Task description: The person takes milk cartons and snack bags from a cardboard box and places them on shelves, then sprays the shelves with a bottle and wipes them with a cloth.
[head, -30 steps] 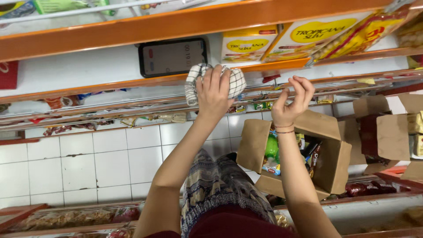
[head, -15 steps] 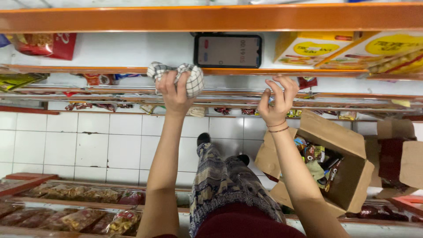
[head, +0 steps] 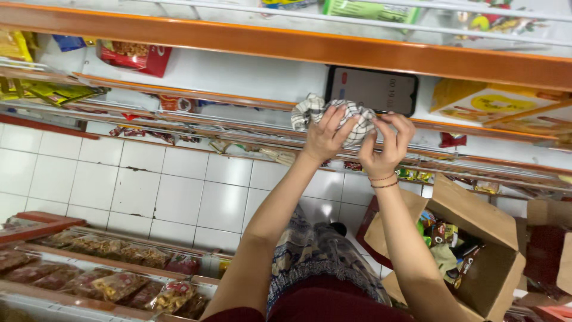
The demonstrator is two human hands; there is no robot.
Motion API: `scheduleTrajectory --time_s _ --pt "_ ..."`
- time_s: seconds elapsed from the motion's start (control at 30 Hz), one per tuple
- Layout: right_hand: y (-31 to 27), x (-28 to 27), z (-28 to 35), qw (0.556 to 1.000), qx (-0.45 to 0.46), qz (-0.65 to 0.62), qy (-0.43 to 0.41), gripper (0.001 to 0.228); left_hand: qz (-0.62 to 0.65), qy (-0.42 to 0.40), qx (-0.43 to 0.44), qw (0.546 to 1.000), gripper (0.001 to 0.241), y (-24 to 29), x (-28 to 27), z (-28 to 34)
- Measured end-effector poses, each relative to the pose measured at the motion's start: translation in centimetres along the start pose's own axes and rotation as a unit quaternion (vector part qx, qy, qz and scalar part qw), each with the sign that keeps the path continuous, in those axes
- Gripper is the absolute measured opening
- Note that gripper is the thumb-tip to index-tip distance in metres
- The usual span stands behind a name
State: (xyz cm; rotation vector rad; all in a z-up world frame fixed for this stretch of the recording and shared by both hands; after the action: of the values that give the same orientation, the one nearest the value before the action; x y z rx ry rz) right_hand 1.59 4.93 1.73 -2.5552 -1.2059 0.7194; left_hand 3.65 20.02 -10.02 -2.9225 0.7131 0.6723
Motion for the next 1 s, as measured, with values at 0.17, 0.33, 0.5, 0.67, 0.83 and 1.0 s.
scheduleTrajectory --time_s 0.17,0.33,0.5,0.67,0.83,1.0 --pt "-2.3 3.6 -0.5 0.999 -0.027 -0.015 -0.009 0.032 -0.056 0.053 0.056 0.995 0.039 -6.6 -3.2 1.4" --pt "-4.8 7.1 -0.8 0.997 -0.050 -0.014 -0.049 0.034 -0.083 0.069 0.015 0.994 0.020 -16.3 -6.1 5.4" --pt "-7.6 10.3 -0.3 0.992 -0.055 -0.011 -0.110 0.043 -0.011 0.157 -0.234 0.959 0.074 -23.0 -11.4 7.8" --pt "-8.6 12.0 0.8 0.991 -0.048 0.015 -0.122 0.038 0.013 0.158 -0.320 0.934 0.079 -20.4 -12.5 5.9" --pt "-7.2 12.4 1.9 0.996 -0.045 0.002 -0.075 0.031 -0.011 -0.041 -0.107 0.993 0.086 -11.6 -10.1 0.5" --pt "-6.7 12.6 2.5 0.998 -0.036 0.005 -0.056 0.027 -0.013 -0.054 -0.089 0.995 0.070 -12.5 -12.6 -2.7"
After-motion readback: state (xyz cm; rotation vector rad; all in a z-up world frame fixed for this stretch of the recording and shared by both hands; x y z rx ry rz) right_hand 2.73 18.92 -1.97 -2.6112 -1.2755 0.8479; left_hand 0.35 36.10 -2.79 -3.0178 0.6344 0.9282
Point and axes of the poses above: each hand's wrist, its own z-axis away from the middle knuckle, its own x-axis out of the palm, y = z × x, the point moved 3 cm from there along -z, towards the middle knuckle, and after that the axes turned 6 degrees about y, right-handed, at the moved point
